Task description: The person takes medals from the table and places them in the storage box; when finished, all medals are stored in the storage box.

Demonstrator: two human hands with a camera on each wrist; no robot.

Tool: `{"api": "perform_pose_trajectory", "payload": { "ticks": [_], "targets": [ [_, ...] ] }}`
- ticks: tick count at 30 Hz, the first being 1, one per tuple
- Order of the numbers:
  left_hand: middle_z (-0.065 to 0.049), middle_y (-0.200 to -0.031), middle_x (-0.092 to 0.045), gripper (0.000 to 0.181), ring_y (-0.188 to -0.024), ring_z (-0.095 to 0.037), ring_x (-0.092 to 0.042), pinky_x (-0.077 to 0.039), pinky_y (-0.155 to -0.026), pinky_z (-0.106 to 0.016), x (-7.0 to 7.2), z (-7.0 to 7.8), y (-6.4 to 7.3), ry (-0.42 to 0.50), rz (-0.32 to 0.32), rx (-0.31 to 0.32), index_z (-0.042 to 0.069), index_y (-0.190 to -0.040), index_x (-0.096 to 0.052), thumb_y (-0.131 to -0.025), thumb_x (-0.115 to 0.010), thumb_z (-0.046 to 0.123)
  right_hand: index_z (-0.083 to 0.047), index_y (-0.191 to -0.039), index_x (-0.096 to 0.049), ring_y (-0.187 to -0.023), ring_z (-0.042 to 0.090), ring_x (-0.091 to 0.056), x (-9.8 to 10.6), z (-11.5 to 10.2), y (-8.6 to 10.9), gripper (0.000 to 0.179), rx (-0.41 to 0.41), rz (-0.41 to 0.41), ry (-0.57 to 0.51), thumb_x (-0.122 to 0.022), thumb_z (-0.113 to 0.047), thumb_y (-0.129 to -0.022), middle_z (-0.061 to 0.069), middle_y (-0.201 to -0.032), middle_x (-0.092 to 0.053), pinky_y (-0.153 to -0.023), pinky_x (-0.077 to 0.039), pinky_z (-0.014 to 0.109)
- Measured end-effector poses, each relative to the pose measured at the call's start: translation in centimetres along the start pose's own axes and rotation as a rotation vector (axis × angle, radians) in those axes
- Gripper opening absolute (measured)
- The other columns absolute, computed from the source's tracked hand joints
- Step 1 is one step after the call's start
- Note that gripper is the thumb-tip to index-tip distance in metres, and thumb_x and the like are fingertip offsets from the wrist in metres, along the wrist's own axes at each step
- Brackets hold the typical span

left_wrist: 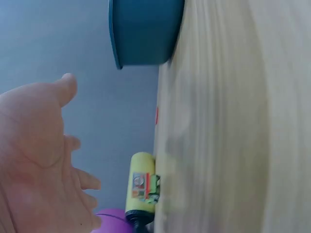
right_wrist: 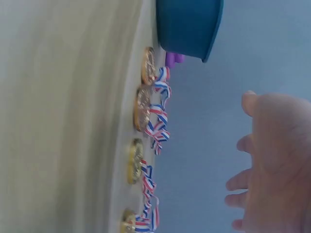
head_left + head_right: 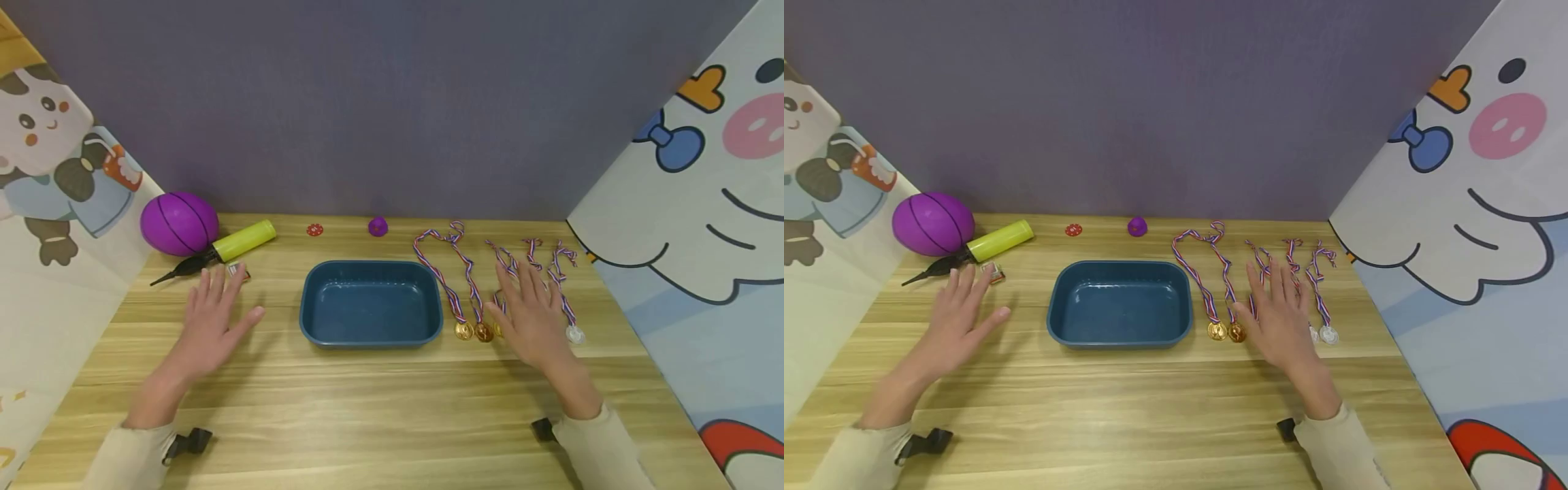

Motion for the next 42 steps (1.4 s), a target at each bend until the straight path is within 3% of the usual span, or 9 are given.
{"api": "perform_pose_trajectory", "payload": {
  "ticks": [3, 8, 16, 22, 28, 35, 42],
  "targets": [
    [-0.043, -0.176, -0.009, 0.084, -0.162, -0.067, 0.003, 0.007, -0.131, -0.078, -0.5, 0.4, 0.1, 0.095, 0.011, -0.007, 0.005, -0.178, -0.010, -0.116, -0.056, 0.039, -0.010, -0.177, -0.027, -0.164, 0.058, -0.016, -0.7, -0.2, 0.2, 0.075, 0.023, 0.060, -0.022, -0.048, -0.050, -0.117, 0.037, -0.177, -0.019, -0.128, -0.003, 0.083],
    [-0.034, -0.179, -0.019, 0.081, -0.163, -0.065, -0.010, -0.006, -0.132, -0.077, -1.3, 1.4, 0.1, 0.216, 0.016, -0.016, 0.002, -0.177, -0.016, -0.115, -0.059, 0.032, -0.009, -0.176, -0.030, -0.159, 0.062, -0.024, -1.6, -0.6, 0.4, 0.074, 0.039, 0.124, -0.090, -0.055, -0.045, -0.116, 0.037, -0.175, -0.026, -0.125, -0.004, 0.084],
    [-0.036, -0.168, -0.041, 0.076, -0.155, -0.060, -0.037, -0.027, -0.125, -0.079, -3.6, 2.2, 0.1, 0.315, 0.050, 0.004, 0.005, -0.176, -0.024, -0.115, -0.062, 0.025, 0.000, -0.169, -0.042, -0.153, 0.062, -0.035, -2.5, -1.0, 0.3, 0.066, 0.052, 0.212, -0.160, -0.058, -0.035, -0.115, 0.036, -0.171, -0.035, -0.122, -0.012, 0.087],
    [-0.029, -0.165, -0.049, 0.073, -0.156, -0.053, -0.041, -0.029, -0.125, -0.079, -4.8, 3.1, 0.2, 0.385, 0.039, -0.005, 0.016, -0.177, -0.026, -0.115, -0.063, 0.024, 0.002, -0.163, -0.049, -0.146, 0.062, -0.043, -3.1, -1.0, 0.5, 0.063, 0.032, 0.278, -0.199, -0.060, -0.034, -0.113, 0.037, -0.161, -0.048, -0.121, -0.017, 0.085],
    [-0.027, -0.160, -0.055, 0.069, -0.153, -0.051, -0.046, -0.027, -0.125, -0.081, -5.8, 3.4, 0.5, 0.440, 0.050, -0.001, 0.016, -0.176, -0.031, -0.115, -0.062, 0.022, 0.002, -0.160, -0.054, -0.136, 0.056, -0.052, -3.6, -1.0, 0.9, 0.061, 0.005, 0.320, -0.267, -0.069, -0.025, -0.108, 0.035, -0.146, -0.059, -0.114, -0.028, 0.082],
    [-0.025, -0.160, -0.058, 0.067, -0.153, -0.048, -0.048, -0.026, -0.126, -0.079, -7.0, 3.7, 0.8, 0.514, 0.043, 0.010, 0.017, -0.175, -0.035, -0.114, -0.063, 0.020, 0.008, -0.145, -0.065, -0.103, 0.045, -0.059, -4.1, -1.1, 1.4, 0.057, 0.000, 0.385, -0.312, -0.085, -0.011, -0.096, 0.030, -0.117, -0.067, -0.095, -0.039, 0.060],
    [-0.025, -0.167, -0.049, 0.068, -0.153, -0.048, -0.049, -0.032, -0.125, -0.076, -8.1, 3.4, 1.2, 0.514, -0.005, 0.007, 0.023, -0.176, -0.032, -0.115, -0.062, 0.022, 0.009, -0.130, -0.073, -0.096, 0.040, -0.059, -4.7, -1.4, 1.9, 0.049, -0.030, 0.380, -0.358, -0.092, -0.003, -0.087, 0.024, -0.102, -0.068, -0.094, -0.037, 0.048]
  ]
}}
Point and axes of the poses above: each hand's wrist, its own y-axis away from the middle knuckle, its own x-axis out of the back of the hand, z = x × y, the point moved 1 cm from there along -y, towards the middle knuckle
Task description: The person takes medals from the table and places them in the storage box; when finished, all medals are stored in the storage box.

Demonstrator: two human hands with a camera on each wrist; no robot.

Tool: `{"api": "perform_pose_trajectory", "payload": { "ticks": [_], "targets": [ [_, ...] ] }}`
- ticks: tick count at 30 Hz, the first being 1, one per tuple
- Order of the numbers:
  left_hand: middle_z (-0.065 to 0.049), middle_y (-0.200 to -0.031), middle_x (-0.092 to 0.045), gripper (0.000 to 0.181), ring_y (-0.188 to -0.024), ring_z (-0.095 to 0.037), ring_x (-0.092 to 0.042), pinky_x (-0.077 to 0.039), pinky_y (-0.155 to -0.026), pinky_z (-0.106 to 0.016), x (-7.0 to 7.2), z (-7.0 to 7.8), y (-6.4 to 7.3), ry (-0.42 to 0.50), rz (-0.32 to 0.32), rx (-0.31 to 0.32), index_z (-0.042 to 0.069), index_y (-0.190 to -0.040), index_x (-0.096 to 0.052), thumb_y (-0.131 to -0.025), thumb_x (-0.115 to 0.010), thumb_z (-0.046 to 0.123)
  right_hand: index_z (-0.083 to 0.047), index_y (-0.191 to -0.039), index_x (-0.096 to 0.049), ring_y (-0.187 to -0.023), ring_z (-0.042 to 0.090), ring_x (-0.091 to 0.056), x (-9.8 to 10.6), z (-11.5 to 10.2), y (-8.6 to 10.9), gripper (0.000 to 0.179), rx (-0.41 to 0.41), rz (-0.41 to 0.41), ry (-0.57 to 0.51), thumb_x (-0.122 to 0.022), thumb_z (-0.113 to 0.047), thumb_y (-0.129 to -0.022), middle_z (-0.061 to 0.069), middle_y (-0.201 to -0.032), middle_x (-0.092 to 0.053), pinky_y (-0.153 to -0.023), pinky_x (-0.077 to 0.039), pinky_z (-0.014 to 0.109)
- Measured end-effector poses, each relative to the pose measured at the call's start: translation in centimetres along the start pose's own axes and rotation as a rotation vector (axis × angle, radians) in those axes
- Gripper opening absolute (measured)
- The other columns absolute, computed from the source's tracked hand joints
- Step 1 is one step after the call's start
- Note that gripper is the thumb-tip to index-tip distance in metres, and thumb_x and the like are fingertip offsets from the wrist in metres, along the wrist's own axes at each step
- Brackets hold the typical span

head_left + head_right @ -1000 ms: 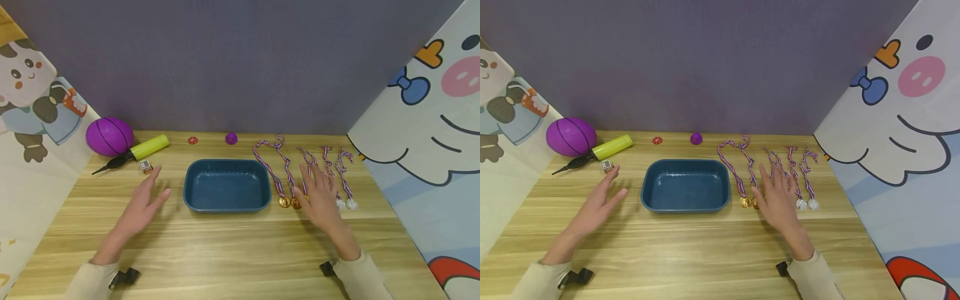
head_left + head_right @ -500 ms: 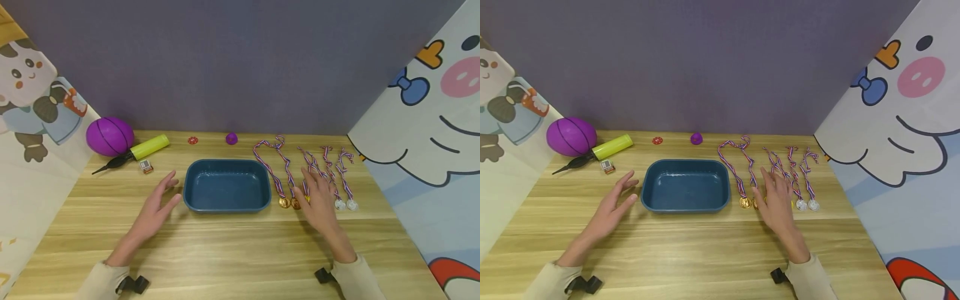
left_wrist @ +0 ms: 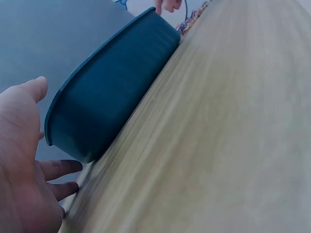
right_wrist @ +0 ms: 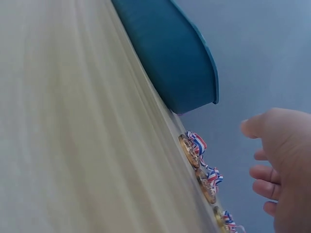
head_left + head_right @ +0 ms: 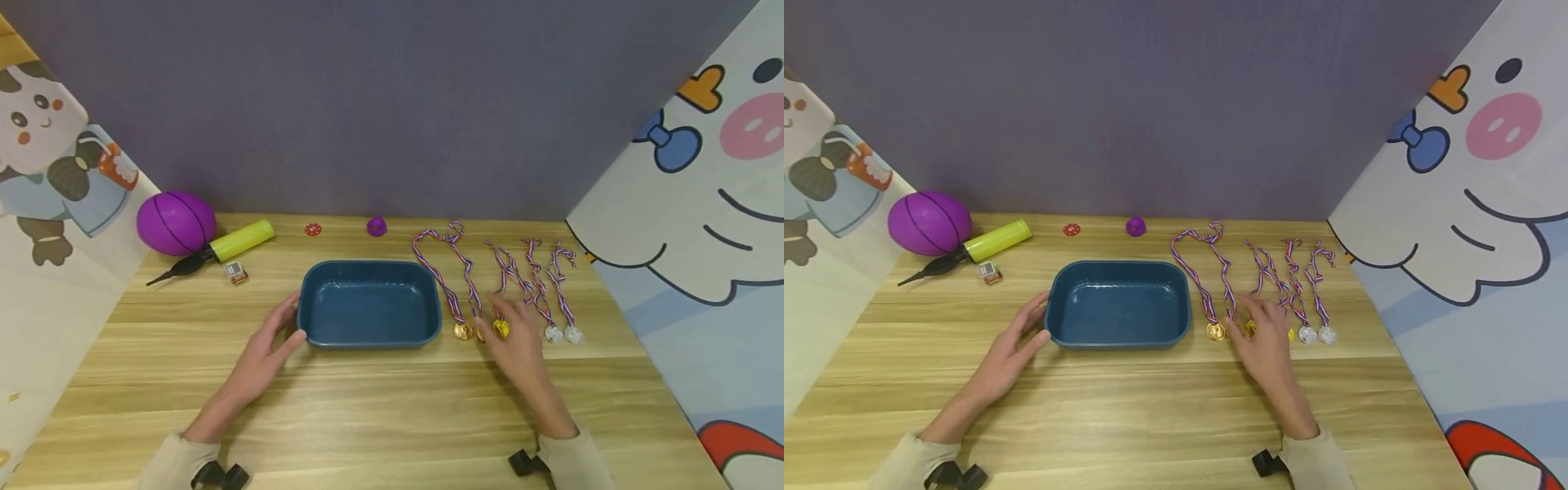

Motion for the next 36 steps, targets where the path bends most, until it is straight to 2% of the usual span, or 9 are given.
{"api": "perform_pose_trajectory", "payload": {
  "ticks": [2, 3, 9, 12, 16, 21, 27, 32, 36],
  "targets": [
    [-0.024, -0.168, -0.048, 0.068, -0.153, -0.047, -0.050, -0.033, -0.125, -0.074, -0.1, -0.2, 0.0, -0.004, 0.000, -0.003, 0.025, -0.176, -0.033, -0.115, -0.062, 0.021, 0.009, -0.126, -0.076, -0.094, 0.039, -0.059, -0.1, 0.0, 0.2, 0.046, -0.014, -0.010, 0.000, -0.094, -0.002, -0.085, 0.022, -0.098, -0.069, -0.093, -0.037, 0.048],
    [-0.024, -0.168, -0.048, 0.068, -0.152, -0.047, -0.051, -0.030, -0.127, -0.074, -0.2, -0.2, 0.1, -0.005, 0.004, -0.013, 0.025, -0.176, -0.033, -0.115, -0.062, 0.020, 0.008, -0.124, -0.078, -0.092, 0.038, -0.058, -0.2, 0.0, 0.3, 0.044, -0.018, -0.014, 0.002, -0.095, -0.002, -0.084, 0.021, -0.096, -0.069, -0.093, -0.037, 0.048],
    [-0.025, -0.168, -0.050, 0.072, -0.147, -0.050, -0.056, 0.000, -0.134, -0.073, -0.7, -0.3, 0.1, -0.016, 0.018, -0.085, 0.020, -0.176, -0.034, -0.111, -0.065, 0.014, 0.003, -0.111, -0.084, -0.082, 0.030, -0.054, -0.3, 0.1, 0.7, 0.035, -0.031, -0.031, 0.023, -0.099, -0.004, -0.079, 0.011, -0.081, -0.063, -0.093, -0.040, 0.055],
    [-0.024, -0.169, -0.048, 0.074, -0.146, -0.050, -0.058, 0.001, -0.134, -0.074, -0.9, -0.2, 0.1, -0.029, 0.021, -0.093, 0.019, -0.176, -0.034, -0.110, -0.067, 0.014, 0.000, -0.108, -0.086, -0.079, 0.024, -0.054, -0.3, 0.2, 0.8, 0.034, -0.030, -0.047, 0.030, -0.101, -0.005, -0.078, 0.006, -0.077, -0.062, -0.086, -0.042, 0.047],
    [-0.022, -0.172, -0.045, 0.073, -0.147, -0.050, -0.057, 0.000, -0.134, -0.073, -1.0, -0.3, 0.1, -0.049, 0.021, -0.086, 0.019, -0.175, -0.035, -0.110, -0.068, 0.016, -0.003, -0.104, -0.087, -0.075, 0.018, -0.047, -0.6, 0.4, 0.8, 0.032, -0.002, -0.077, 0.044, -0.102, -0.009, -0.076, 0.001, -0.070, -0.056, -0.076, -0.036, 0.036],
    [-0.022, -0.173, -0.043, 0.072, -0.147, -0.051, -0.055, 0.000, -0.134, -0.073, -0.9, -0.2, 0.2, -0.059, 0.019, -0.082, 0.019, -0.175, -0.036, -0.110, -0.068, 0.016, -0.006, -0.103, -0.088, -0.072, 0.017, -0.039, -1.1, 0.5, 0.9, 0.032, 0.018, -0.102, 0.048, -0.104, -0.014, -0.076, -0.001, -0.066, -0.048, -0.075, -0.032, 0.037],
    [-0.022, -0.174, -0.043, 0.072, -0.147, -0.052, -0.055, 0.000, -0.134, -0.074, -1.0, -0.3, 0.3, -0.057, 0.016, -0.078, 0.019, -0.175, -0.036, -0.110, -0.068, 0.017, -0.005, -0.103, -0.088, -0.070, 0.013, -0.040, -1.5, 0.5, 1.1, 0.035, 0.042, -0.106, 0.073, -0.104, -0.019, -0.075, -0.003, -0.067, -0.050, -0.071, -0.035, 0.035],
    [-0.022, -0.172, -0.045, 0.072, -0.146, -0.051, -0.057, 0.000, -0.134, -0.074, -1.0, -0.4, 0.3, -0.063, 0.019, -0.086, 0.019, -0.175, -0.036, -0.111, -0.068, 0.018, -0.005, -0.099, -0.088, -0.065, 0.008, -0.036, -1.8, 0.6, 1.3, 0.031, 0.095, -0.086, 0.081, -0.104, -0.015, -0.074, -0.003, -0.065, -0.049, -0.067, -0.034, 0.034],
    [-0.022, -0.172, -0.046, 0.072, -0.146, -0.050, -0.057, 0.000, -0.135, -0.073, -1.0, -0.5, 0.3, -0.070, 0.023, -0.089, 0.020, -0.175, -0.035, -0.111, -0.068, 0.019, -0.007, -0.100, -0.089, -0.066, 0.007, -0.037, -2.0, 0.7, 1.2, 0.028, 0.099, -0.095, 0.070, -0.102, -0.012, -0.076, -0.005, -0.066, -0.049, -0.068, -0.033, 0.033]
  ]
}}
Point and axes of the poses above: each hand's wrist, its own y-axis away from the middle knuckle, its own x-axis out of the back of the hand, z = x × y, the point moved 1 cm from there along -y, towards the middle knuckle
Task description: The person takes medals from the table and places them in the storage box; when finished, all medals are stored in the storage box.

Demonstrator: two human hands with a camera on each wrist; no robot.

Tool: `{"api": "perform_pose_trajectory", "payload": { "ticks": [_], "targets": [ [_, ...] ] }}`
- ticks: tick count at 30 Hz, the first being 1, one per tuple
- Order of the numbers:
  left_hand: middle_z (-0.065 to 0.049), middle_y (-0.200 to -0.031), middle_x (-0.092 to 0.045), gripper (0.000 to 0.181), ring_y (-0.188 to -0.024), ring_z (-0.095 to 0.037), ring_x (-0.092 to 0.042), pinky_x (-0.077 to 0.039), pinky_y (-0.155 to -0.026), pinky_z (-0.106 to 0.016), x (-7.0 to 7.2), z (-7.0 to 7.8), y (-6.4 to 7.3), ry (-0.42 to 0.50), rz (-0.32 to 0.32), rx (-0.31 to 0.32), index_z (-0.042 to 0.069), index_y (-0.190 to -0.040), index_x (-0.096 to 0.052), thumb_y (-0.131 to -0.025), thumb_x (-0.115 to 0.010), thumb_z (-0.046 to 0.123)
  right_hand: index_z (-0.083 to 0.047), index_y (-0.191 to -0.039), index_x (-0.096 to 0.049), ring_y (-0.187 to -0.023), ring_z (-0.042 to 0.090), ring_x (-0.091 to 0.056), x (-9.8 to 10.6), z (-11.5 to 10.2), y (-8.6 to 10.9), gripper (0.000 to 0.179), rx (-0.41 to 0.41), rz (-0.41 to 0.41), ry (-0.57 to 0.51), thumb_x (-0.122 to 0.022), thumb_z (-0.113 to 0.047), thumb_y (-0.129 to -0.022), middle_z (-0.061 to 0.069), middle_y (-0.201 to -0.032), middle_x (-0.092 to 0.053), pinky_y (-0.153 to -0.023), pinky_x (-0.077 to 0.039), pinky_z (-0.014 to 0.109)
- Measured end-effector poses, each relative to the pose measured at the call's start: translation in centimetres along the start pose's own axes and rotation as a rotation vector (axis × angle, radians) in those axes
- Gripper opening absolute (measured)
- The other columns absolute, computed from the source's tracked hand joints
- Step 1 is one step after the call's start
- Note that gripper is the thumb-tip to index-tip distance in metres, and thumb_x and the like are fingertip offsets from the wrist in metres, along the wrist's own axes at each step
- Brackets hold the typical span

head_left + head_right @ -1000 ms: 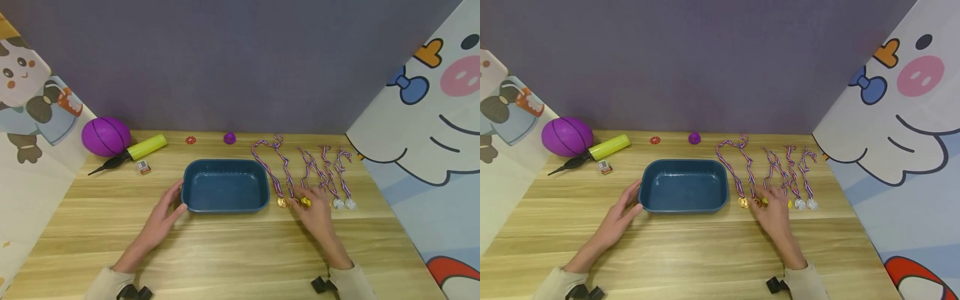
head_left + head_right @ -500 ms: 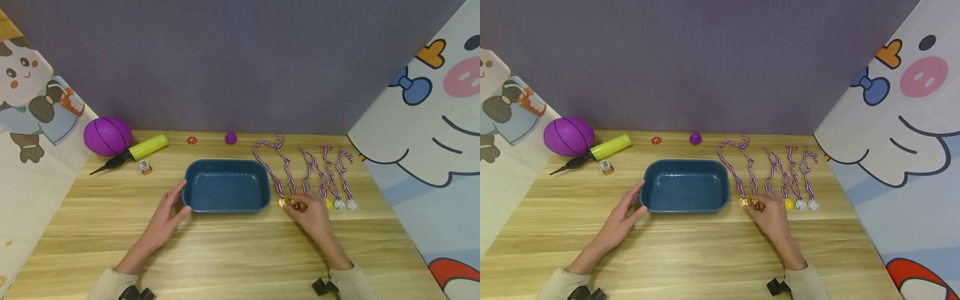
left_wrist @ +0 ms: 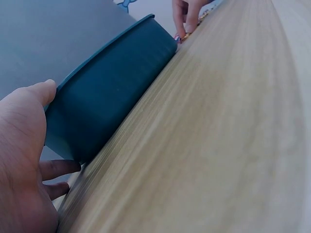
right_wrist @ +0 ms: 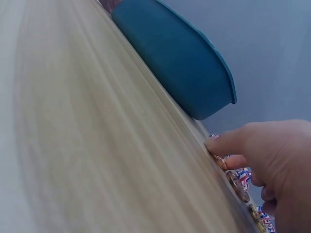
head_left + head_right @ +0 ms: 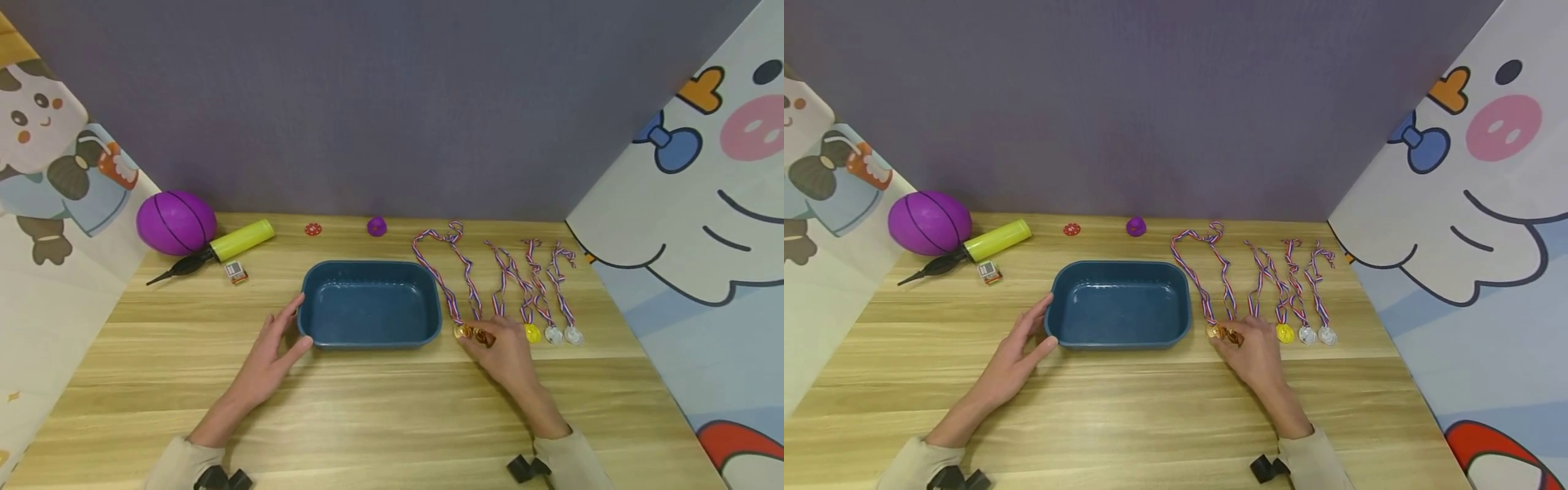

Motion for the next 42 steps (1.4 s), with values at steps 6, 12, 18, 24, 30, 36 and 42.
{"api": "perform_pose_trajectory", "payload": {
  "ticks": [6, 12, 18, 24, 30, 36, 42],
  "targets": [
    [-0.022, -0.172, -0.046, 0.071, -0.147, -0.050, -0.056, -0.001, -0.135, -0.072, 0.0, -0.1, 0.2, -0.004, 0.002, 0.005, 0.020, -0.175, -0.035, -0.111, -0.067, 0.019, -0.007, -0.107, -0.088, -0.070, 0.014, -0.040, -0.2, -0.1, 0.1, 0.031, -0.044, -0.073, 0.011, -0.099, -0.017, -0.080, -0.005, -0.070, -0.050, -0.071, -0.033, 0.036],
    [-0.022, -0.172, -0.046, 0.071, -0.147, -0.050, -0.056, -0.001, -0.135, -0.072, 0.1, -0.1, 0.3, -0.008, 0.003, 0.007, 0.021, -0.175, -0.035, -0.112, -0.066, 0.020, -0.004, -0.110, -0.088, -0.070, 0.015, -0.039, -0.2, -0.2, 0.1, 0.037, -0.067, -0.098, 0.008, -0.101, -0.019, -0.079, -0.004, -0.070, -0.048, -0.072, -0.031, 0.036],
    [-0.021, -0.172, -0.046, 0.072, -0.147, -0.050, -0.056, -0.001, -0.135, -0.071, 0.2, 0.0, 0.4, -0.015, 0.005, 0.007, 0.022, -0.176, -0.034, -0.112, -0.066, 0.020, -0.005, -0.105, -0.089, -0.068, 0.012, -0.037, -0.2, -0.3, 0.1, 0.033, -0.034, -0.076, 0.004, -0.102, -0.017, -0.078, -0.003, -0.068, -0.047, -0.067, -0.030, 0.032],
    [-0.023, -0.172, -0.046, 0.071, -0.147, -0.051, -0.055, -0.001, -0.135, -0.073, 0.3, 0.2, 0.4, -0.017, 0.005, 0.011, 0.022, -0.176, -0.034, -0.112, -0.066, 0.020, -0.004, -0.102, -0.088, -0.069, 0.013, -0.037, -0.4, -0.5, -0.1, 0.028, -0.037, -0.074, 0.015, -0.099, -0.020, -0.082, -0.005, -0.068, -0.045, -0.070, -0.031, 0.033],
    [-0.023, -0.172, -0.045, 0.072, -0.147, -0.052, -0.054, 0.000, -0.135, -0.072, 0.3, 0.1, 0.3, -0.015, 0.006, 0.013, 0.022, -0.176, -0.033, -0.112, -0.066, 0.021, -0.005, -0.104, -0.088, -0.070, 0.013, -0.040, -0.2, -0.7, -0.4, 0.027, -0.049, -0.011, -0.013, -0.096, -0.020, -0.083, -0.004, -0.069, -0.048, -0.069, -0.034, 0.033],
    [-0.021, -0.175, -0.040, 0.072, -0.151, -0.052, -0.050, 0.001, -0.134, -0.073, 0.1, 0.2, 0.0, 0.000, -0.013, 0.026, 0.024, -0.177, -0.031, -0.113, -0.065, 0.024, -0.001, -0.102, -0.087, -0.066, 0.017, -0.043, 0.8, -0.8, -1.0, 0.029, 0.009, 0.116, -0.051, -0.098, -0.009, -0.077, 0.006, -0.066, -0.051, -0.064, -0.037, 0.033],
    [-0.020, -0.175, -0.041, 0.071, -0.150, -0.052, -0.051, 0.001, -0.134, -0.074, -0.1, 0.3, 0.0, 0.003, -0.006, 0.031, 0.022, -0.176, -0.034, -0.112, -0.066, 0.022, 0.001, -0.100, -0.087, -0.066, 0.018, -0.039, 1.9, -0.6, -2.1, 0.026, 0.038, 0.150, -0.077, -0.096, -0.010, -0.078, 0.007, -0.067, -0.047, -0.065, -0.028, 0.026]
  ]
}}
Point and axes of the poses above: each hand's wrist, its own y-axis away from the middle knuckle, its own x-axis out of the back of the hand, z = x × y, the point moved 1 cm from there along -y, towards the middle knuckle
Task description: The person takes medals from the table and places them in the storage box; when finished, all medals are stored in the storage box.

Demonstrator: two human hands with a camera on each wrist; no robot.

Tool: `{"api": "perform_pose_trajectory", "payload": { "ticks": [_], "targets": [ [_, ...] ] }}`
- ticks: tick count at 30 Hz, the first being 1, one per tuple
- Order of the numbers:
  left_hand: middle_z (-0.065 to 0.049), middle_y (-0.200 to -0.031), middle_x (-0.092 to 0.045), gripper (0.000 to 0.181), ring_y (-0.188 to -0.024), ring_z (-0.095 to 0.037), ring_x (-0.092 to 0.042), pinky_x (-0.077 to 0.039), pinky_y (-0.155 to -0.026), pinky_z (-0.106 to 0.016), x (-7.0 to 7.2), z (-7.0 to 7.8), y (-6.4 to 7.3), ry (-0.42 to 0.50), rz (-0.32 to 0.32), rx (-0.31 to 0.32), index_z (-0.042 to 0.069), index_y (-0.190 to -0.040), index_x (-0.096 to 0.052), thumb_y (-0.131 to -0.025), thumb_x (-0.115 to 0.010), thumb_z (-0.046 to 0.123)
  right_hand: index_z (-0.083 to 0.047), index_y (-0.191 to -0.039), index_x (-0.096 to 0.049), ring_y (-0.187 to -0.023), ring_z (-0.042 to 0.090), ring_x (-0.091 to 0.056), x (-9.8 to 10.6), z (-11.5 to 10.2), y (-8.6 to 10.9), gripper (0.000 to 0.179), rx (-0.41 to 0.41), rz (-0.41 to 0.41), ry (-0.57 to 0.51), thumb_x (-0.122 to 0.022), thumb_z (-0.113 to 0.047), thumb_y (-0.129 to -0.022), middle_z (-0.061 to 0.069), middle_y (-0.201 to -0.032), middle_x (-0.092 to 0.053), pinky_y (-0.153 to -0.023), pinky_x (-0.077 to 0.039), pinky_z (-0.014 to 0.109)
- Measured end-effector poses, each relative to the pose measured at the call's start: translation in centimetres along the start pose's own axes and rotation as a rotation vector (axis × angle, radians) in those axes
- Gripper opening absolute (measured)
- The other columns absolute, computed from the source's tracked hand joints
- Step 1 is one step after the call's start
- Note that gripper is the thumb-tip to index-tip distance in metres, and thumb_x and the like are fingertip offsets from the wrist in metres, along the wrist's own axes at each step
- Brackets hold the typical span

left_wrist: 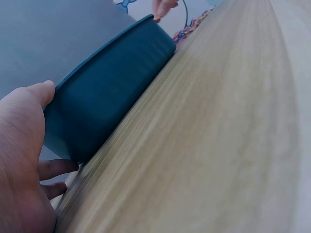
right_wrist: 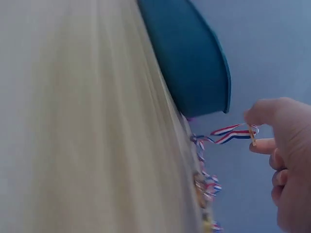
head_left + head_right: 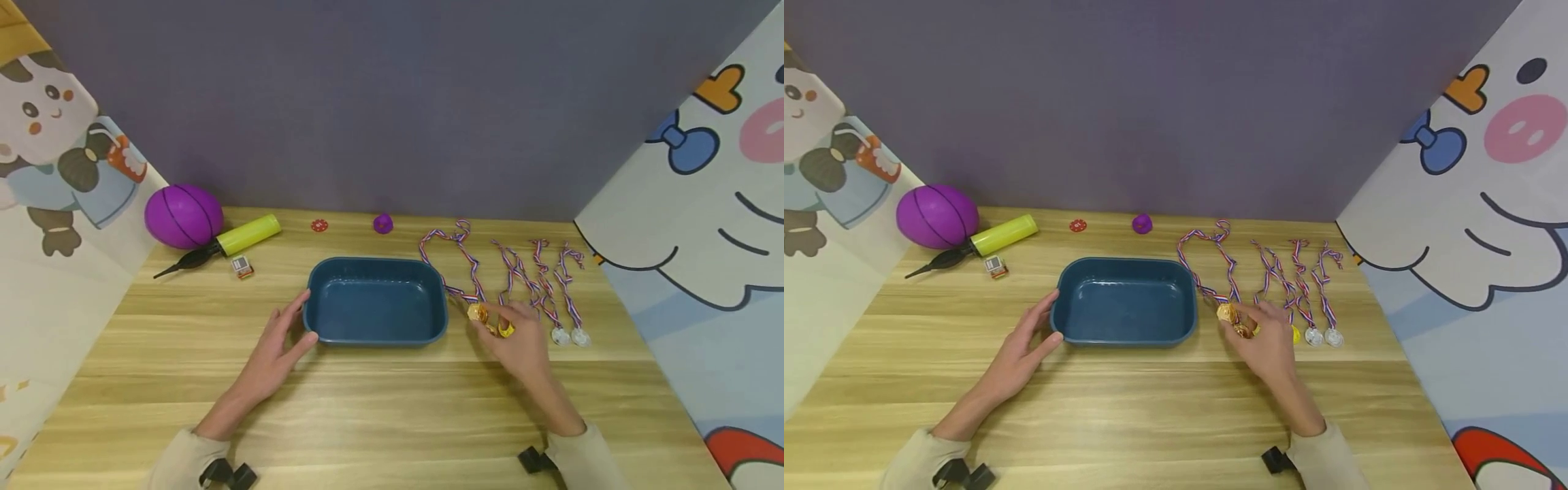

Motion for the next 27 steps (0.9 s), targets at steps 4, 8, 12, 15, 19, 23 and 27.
{"api": "perform_pose_trajectory", "payload": {
  "ticks": [4, 8, 12, 15, 19, 23, 27],
  "targets": [
    [-0.020, -0.175, -0.041, 0.072, -0.150, -0.052, -0.052, 0.001, -0.134, -0.073, 0.0, -0.1, 0.1, -0.002, 0.004, 0.006, 0.022, -0.176, -0.034, -0.112, -0.066, 0.021, 0.000, -0.102, -0.087, -0.065, 0.019, -0.038, 0.7, 0.1, -1.4, 0.026, 0.028, 0.010, 0.010, -0.094, -0.012, -0.080, 0.008, -0.065, -0.048, -0.066, -0.028, 0.028],
    [-0.021, -0.175, -0.041, 0.075, -0.151, -0.052, -0.051, 0.000, -0.135, -0.071, 0.0, 0.1, 0.2, -0.005, -0.003, 0.007, 0.022, -0.176, -0.033, -0.110, -0.068, 0.022, -0.001, -0.104, -0.087, -0.065, 0.023, -0.039, 1.2, -0.1, -2.6, 0.026, 0.011, 0.012, 0.019, -0.092, -0.015, -0.082, 0.002, -0.065, -0.045, -0.065, -0.029, 0.032],
    [-0.024, -0.172, -0.045, 0.080, -0.154, -0.051, -0.047, -0.001, -0.136, -0.070, 0.0, 0.2, 0.1, -0.030, -0.007, -0.007, 0.022, -0.176, -0.033, -0.108, -0.073, 0.026, 0.001, -0.104, -0.087, -0.067, 0.027, -0.039, 1.6, -0.5, -3.8, 0.028, -0.026, 0.008, -0.005, -0.091, -0.017, -0.084, 0.000, -0.067, -0.042, -0.071, -0.032, 0.032],
    [-0.025, -0.167, -0.050, 0.082, -0.154, -0.051, -0.046, -0.002, -0.136, -0.071, -0.1, 0.1, 0.0, -0.044, -0.004, -0.020, 0.022, -0.176, -0.033, -0.106, -0.076, 0.027, 0.004, -0.104, -0.085, -0.068, 0.028, -0.040, 1.9, -0.9, -4.7, 0.028, -0.024, 0.025, -0.023, -0.089, -0.015, -0.084, 0.006, -0.066, -0.046, -0.074, -0.032, 0.029],
    [-0.026, -0.165, -0.053, 0.083, -0.151, -0.051, -0.050, -0.002, -0.136, -0.070, -0.1, 0.0, -0.1, -0.042, 0.001, -0.023, 0.022, -0.176, -0.034, -0.105, -0.076, 0.027, 0.006, -0.101, -0.085, -0.069, 0.023, -0.042, 2.4, -1.3, -5.9, 0.026, -0.013, 0.069, -0.031, -0.088, -0.012, -0.083, 0.009, -0.066, -0.051, -0.069, -0.031, 0.025],
    [-0.026, -0.166, -0.052, 0.082, -0.150, -0.052, -0.052, -0.002, -0.136, -0.070, 0.0, 0.0, -0.1, -0.039, 0.005, -0.026, 0.021, -0.176, -0.035, -0.105, -0.076, 0.027, 0.005, -0.101, -0.086, -0.069, 0.014, -0.040, 3.0, -1.6, -7.1, 0.022, -0.023, 0.110, -0.061, -0.089, -0.009, -0.083, 0.010, -0.067, -0.052, -0.069, -0.031, 0.023],
    [-0.026, -0.165, -0.053, 0.082, -0.149, -0.052, -0.052, -0.002, -0.136, -0.070, 0.0, 0.0, -0.1, -0.039, 0.005, -0.028, 0.022, -0.176, -0.035, -0.105, -0.077, 0.026, 0.004, -0.103, -0.087, -0.070, 0.012, -0.042, 3.7, -2.0, -8.2, 0.022, -0.017, 0.141, -0.094, -0.088, -0.007, -0.084, 0.014, -0.068, -0.056, -0.069, -0.033, 0.022]
  ]
}}
Point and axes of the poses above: each hand's wrist, its own y-axis away from the middle knuckle, its own x-axis out of the back of the hand, z = x × y, the point moved 1 cm from there along -y, towards the middle knuckle
